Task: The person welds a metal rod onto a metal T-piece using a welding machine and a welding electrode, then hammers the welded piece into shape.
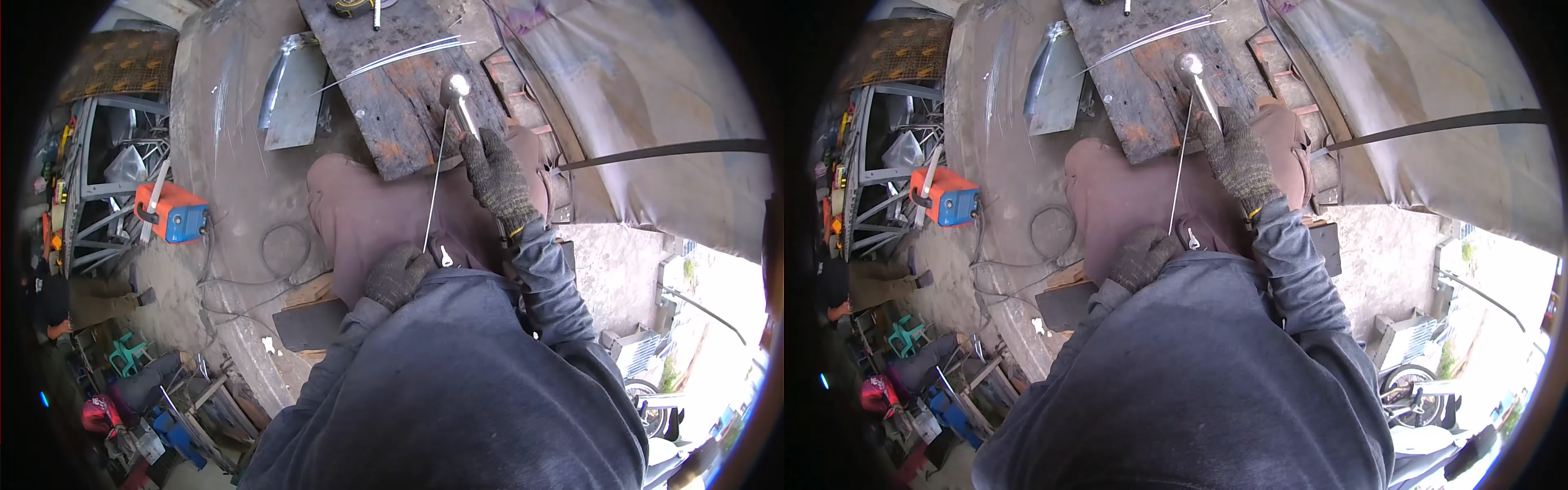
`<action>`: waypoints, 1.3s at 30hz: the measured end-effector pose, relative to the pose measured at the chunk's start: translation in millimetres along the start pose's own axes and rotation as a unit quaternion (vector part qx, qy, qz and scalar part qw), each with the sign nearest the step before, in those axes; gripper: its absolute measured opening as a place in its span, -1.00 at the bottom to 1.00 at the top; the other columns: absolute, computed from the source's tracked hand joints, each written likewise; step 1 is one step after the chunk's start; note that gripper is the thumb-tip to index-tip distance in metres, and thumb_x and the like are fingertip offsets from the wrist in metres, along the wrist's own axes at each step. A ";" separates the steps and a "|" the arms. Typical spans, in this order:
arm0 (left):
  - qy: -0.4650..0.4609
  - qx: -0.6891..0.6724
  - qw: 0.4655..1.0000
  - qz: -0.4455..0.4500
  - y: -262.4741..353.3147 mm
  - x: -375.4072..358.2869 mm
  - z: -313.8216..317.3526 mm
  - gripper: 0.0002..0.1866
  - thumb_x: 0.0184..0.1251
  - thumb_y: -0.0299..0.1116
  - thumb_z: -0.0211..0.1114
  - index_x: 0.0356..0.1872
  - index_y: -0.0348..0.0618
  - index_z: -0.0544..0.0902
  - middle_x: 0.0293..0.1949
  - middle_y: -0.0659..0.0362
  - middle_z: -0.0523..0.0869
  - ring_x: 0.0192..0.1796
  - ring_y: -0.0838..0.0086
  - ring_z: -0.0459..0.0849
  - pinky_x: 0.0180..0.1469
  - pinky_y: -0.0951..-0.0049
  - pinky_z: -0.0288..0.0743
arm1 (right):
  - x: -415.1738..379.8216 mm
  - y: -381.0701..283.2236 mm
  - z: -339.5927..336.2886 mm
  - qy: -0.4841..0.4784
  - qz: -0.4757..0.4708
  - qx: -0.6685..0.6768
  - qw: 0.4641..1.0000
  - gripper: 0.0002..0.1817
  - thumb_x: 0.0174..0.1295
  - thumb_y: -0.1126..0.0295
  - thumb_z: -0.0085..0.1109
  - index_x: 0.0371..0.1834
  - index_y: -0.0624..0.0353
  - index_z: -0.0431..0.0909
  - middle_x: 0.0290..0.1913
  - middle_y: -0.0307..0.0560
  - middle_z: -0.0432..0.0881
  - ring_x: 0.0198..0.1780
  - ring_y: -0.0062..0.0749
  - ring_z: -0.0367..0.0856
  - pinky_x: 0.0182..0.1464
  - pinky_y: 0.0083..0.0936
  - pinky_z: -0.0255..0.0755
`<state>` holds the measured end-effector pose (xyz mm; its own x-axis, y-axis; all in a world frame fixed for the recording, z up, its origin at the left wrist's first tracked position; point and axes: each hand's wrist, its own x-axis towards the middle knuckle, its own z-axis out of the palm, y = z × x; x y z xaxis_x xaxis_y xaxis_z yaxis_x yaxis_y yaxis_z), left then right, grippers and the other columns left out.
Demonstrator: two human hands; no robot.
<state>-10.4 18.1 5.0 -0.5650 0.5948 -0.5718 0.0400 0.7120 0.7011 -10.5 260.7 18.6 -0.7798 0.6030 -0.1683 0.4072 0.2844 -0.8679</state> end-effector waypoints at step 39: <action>0.013 -0.004 0.999 0.052 -0.5 0.3 -1.6 -0.70 0.38 -0.11 0.15 -0.16 -0.14 0.60 -0.17 -0.06 0.65 -0.10 0.00 0.62 -0.04 0.11 0.47 | -46.5 24.8 -8.6 -0.069 -0.121 -0.056 0.989 -0.66 0.42 0.19 0.10 0.10 0.17 0.58 -0.14 0.08 0.70 -0.09 -0.16 0.69 -0.06 -0.37 0.49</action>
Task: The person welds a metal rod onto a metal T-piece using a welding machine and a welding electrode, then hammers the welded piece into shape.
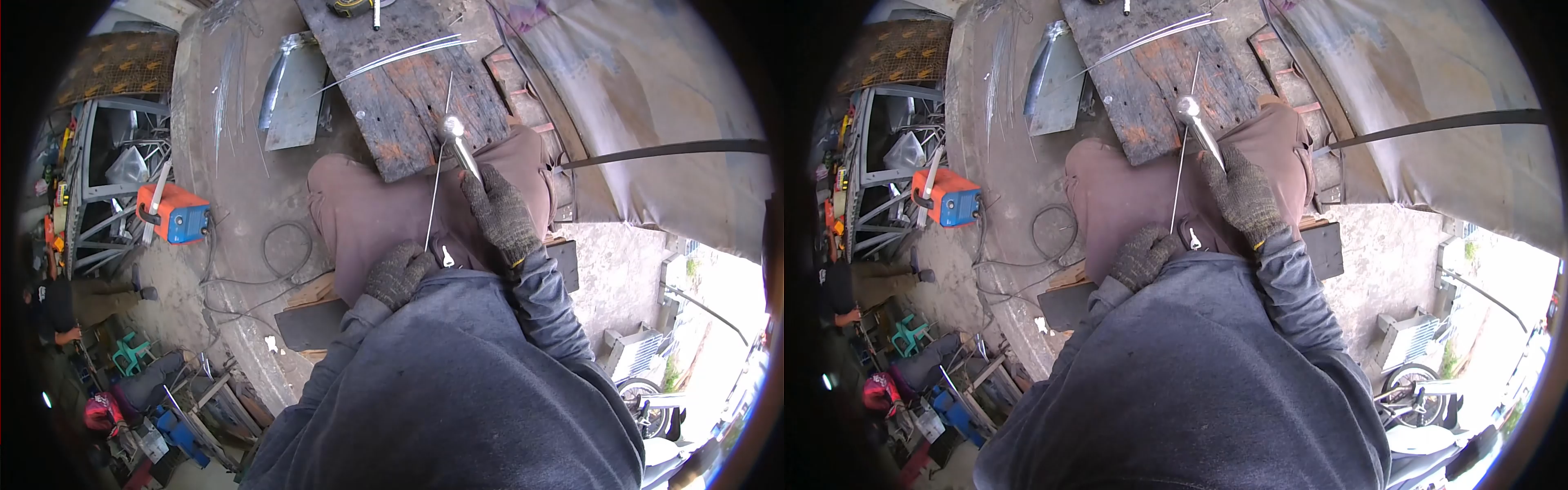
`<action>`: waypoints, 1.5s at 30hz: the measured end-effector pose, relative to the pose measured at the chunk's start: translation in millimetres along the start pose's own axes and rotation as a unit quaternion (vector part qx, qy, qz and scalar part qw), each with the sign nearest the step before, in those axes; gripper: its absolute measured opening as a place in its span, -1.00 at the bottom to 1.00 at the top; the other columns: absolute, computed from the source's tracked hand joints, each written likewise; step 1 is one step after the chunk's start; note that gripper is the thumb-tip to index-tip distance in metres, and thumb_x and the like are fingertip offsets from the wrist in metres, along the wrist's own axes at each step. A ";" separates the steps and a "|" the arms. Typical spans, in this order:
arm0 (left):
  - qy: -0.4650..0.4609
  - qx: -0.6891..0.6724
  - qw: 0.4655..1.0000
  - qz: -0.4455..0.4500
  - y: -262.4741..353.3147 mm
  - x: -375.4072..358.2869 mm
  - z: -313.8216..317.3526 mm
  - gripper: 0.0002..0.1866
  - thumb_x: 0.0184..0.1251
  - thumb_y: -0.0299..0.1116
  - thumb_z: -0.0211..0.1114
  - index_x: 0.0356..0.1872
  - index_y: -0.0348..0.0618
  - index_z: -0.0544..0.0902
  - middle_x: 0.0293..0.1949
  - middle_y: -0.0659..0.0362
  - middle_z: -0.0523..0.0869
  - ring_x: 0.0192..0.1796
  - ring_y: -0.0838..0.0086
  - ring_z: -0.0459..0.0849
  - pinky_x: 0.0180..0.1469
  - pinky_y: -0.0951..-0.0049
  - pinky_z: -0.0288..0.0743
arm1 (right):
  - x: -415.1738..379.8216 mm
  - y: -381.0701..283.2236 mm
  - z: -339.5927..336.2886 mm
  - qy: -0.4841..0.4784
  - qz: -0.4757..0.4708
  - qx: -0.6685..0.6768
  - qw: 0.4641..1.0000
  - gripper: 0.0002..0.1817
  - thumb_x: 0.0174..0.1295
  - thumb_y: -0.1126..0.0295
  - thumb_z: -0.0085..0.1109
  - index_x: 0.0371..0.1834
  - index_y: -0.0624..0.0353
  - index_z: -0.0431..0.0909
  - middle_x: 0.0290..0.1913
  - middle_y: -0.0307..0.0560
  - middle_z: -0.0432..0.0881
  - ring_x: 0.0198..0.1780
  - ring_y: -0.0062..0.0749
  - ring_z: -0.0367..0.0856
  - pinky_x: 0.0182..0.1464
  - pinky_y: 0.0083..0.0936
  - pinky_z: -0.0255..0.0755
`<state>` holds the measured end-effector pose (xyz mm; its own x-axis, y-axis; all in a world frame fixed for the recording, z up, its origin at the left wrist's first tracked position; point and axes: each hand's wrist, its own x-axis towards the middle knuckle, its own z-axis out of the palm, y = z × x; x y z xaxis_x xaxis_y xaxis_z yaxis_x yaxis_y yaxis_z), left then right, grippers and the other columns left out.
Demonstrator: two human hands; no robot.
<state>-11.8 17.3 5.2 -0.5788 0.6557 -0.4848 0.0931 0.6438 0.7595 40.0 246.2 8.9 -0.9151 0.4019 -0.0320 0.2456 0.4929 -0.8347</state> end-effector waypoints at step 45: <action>0.194 -0.291 0.852 0.389 185.1 17.0 -61.4 -0.33 0.04 -0.56 0.54 0.17 -0.24 0.36 -0.37 0.18 0.67 -0.36 0.59 0.69 -0.34 0.62 0.60 | 30.9 14.9 -2.8 0.102 0.158 0.078 0.979 -0.41 0.44 -0.11 -0.05 -0.07 0.32 0.55 -0.32 0.28 0.62 -0.22 0.08 0.63 -0.15 -0.20 0.42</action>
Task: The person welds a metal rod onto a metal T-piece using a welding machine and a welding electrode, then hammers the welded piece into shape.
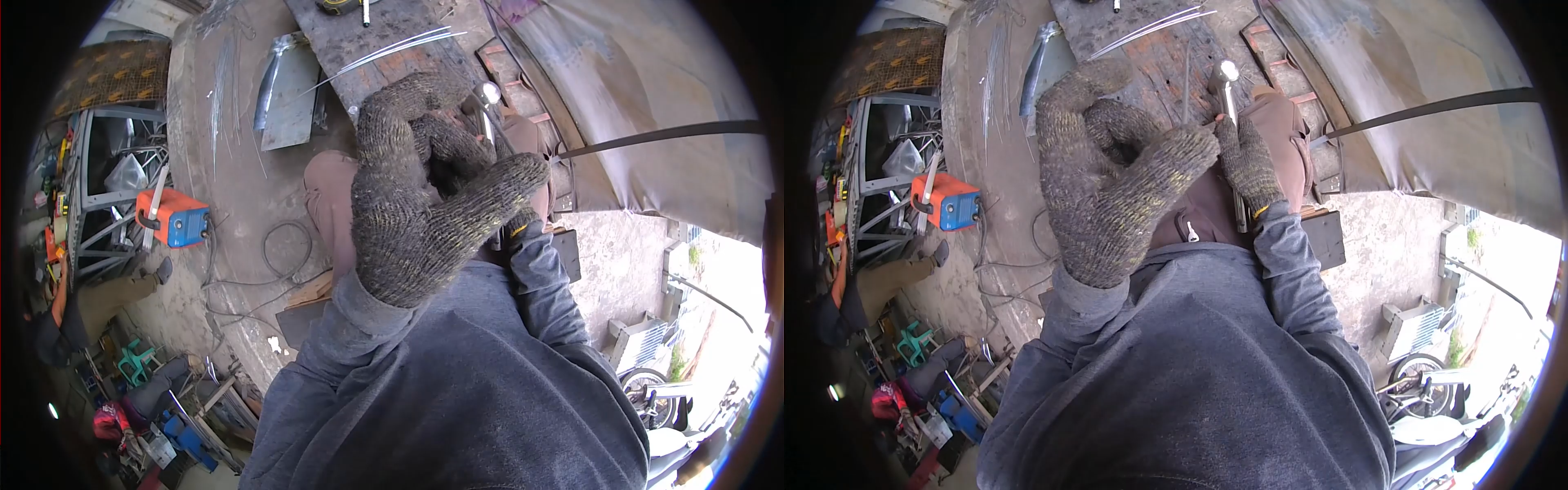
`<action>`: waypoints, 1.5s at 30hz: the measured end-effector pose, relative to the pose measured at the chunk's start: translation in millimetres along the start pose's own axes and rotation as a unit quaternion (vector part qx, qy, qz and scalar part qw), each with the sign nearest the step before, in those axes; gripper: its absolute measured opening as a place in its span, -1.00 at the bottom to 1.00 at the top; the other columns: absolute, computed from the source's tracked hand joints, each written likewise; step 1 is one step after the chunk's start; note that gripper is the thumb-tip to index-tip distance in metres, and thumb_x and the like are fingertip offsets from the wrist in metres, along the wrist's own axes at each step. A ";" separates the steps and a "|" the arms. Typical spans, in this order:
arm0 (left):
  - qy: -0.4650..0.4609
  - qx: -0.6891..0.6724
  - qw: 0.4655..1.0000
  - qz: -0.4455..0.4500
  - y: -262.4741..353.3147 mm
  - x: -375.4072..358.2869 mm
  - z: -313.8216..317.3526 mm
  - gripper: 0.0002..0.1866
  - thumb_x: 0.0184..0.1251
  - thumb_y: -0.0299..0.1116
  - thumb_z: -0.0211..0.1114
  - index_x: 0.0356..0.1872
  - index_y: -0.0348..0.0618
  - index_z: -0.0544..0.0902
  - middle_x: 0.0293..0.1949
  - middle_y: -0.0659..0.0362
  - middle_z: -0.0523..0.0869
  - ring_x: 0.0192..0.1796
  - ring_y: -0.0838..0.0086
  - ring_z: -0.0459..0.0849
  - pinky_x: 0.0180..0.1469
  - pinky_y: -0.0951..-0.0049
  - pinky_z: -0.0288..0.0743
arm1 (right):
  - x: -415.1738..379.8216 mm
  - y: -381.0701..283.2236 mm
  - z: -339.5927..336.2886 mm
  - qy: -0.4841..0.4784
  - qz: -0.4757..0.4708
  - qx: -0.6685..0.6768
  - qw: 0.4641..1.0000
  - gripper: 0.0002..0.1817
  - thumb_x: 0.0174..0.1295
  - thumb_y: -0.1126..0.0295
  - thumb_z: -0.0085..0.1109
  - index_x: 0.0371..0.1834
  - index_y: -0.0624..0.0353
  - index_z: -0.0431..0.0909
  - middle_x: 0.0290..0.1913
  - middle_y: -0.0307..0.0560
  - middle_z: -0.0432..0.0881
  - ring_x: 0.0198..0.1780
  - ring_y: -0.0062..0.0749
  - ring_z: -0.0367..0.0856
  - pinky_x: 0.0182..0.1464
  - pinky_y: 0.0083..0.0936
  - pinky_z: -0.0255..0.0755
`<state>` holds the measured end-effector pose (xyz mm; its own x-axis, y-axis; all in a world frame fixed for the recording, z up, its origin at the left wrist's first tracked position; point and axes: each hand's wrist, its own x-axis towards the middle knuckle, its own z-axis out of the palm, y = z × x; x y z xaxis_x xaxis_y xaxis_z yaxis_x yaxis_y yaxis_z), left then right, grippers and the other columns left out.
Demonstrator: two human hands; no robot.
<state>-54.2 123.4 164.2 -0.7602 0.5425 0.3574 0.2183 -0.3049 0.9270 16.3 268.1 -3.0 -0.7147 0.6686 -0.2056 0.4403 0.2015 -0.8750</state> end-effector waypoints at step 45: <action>-0.155 0.124 0.855 -0.480 -135.1 -103.2 -60.8 -0.76 0.38 -0.24 0.24 -0.14 -0.21 0.64 -0.39 0.19 0.70 -0.40 0.56 0.62 -0.30 0.50 0.52 | -2.3 -9.4 -3.5 -0.025 0.071 -0.022 0.997 -0.48 0.45 -0.06 -0.05 -0.04 0.26 0.54 -0.39 0.23 0.60 -0.28 0.05 0.62 -0.16 -0.18 0.40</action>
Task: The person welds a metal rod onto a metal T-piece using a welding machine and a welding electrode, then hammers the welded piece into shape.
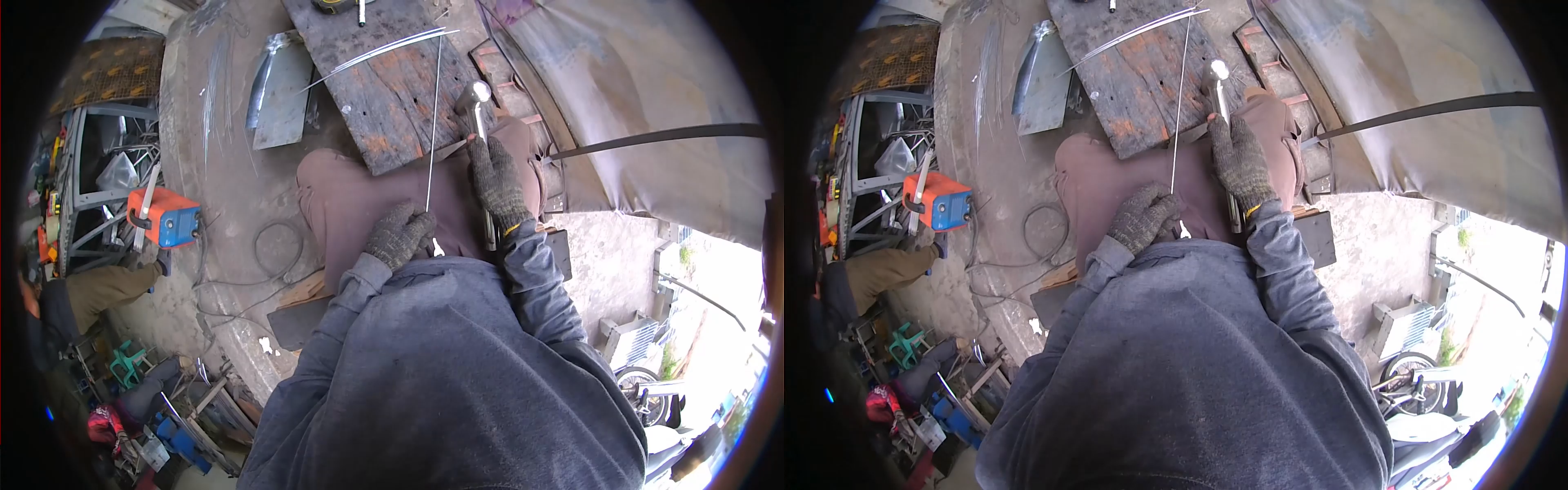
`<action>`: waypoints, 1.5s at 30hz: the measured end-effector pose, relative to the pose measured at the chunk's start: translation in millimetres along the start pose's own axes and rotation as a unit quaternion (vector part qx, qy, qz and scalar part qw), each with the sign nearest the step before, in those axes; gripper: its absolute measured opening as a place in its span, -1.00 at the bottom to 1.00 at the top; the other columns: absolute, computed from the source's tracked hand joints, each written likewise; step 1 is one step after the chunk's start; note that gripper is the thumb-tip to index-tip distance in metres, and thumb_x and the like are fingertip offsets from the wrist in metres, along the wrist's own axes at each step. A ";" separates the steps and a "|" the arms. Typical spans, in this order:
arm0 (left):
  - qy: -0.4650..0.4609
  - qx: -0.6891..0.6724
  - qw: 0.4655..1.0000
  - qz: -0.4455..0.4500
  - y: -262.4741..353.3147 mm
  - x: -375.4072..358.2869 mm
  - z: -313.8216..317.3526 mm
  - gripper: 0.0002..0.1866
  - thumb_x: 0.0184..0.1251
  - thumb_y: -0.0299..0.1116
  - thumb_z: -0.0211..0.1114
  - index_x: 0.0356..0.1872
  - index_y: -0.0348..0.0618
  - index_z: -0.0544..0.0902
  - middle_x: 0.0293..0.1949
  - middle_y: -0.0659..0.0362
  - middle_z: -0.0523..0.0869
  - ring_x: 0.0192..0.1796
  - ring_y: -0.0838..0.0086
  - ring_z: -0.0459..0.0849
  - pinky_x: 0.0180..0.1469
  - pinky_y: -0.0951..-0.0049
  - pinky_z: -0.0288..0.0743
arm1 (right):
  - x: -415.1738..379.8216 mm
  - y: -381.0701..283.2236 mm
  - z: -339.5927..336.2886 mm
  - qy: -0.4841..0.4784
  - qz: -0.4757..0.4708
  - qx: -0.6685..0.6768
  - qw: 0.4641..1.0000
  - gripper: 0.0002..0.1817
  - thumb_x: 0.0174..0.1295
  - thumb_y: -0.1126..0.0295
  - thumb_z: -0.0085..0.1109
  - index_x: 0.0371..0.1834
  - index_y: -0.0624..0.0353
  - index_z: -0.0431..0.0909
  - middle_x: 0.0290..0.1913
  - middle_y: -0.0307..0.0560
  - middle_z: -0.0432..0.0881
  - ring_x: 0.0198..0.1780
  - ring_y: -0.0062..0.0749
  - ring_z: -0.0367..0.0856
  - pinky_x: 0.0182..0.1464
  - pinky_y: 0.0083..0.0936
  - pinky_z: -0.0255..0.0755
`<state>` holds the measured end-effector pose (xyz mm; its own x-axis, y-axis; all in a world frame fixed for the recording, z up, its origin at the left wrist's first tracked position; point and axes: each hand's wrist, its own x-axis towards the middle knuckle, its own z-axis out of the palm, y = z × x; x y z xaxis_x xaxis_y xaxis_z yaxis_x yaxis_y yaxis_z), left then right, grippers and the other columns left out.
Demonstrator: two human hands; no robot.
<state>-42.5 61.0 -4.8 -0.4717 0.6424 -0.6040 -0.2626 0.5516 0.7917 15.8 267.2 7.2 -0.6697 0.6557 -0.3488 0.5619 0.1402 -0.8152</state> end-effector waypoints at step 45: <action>0.005 -0.023 1.000 -0.006 -18.7 -25.6 8.1 -0.74 0.39 -0.22 0.21 -0.16 -0.24 0.60 -0.34 0.16 0.70 -0.32 0.53 0.64 -0.22 0.47 0.55 | 35.2 -48.7 12.4 -0.019 -0.059 -0.048 0.997 -0.43 0.43 -0.10 -0.08 -0.16 0.32 0.50 -0.42 0.28 0.58 -0.36 0.08 0.62 -0.26 -0.15 0.46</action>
<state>-18.7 38.5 -4.9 -0.4768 0.6305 -0.6125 -0.3068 0.5336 0.7881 -41.2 274.3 28.9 -0.7511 0.6018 -0.2713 0.5201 0.2864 -0.8047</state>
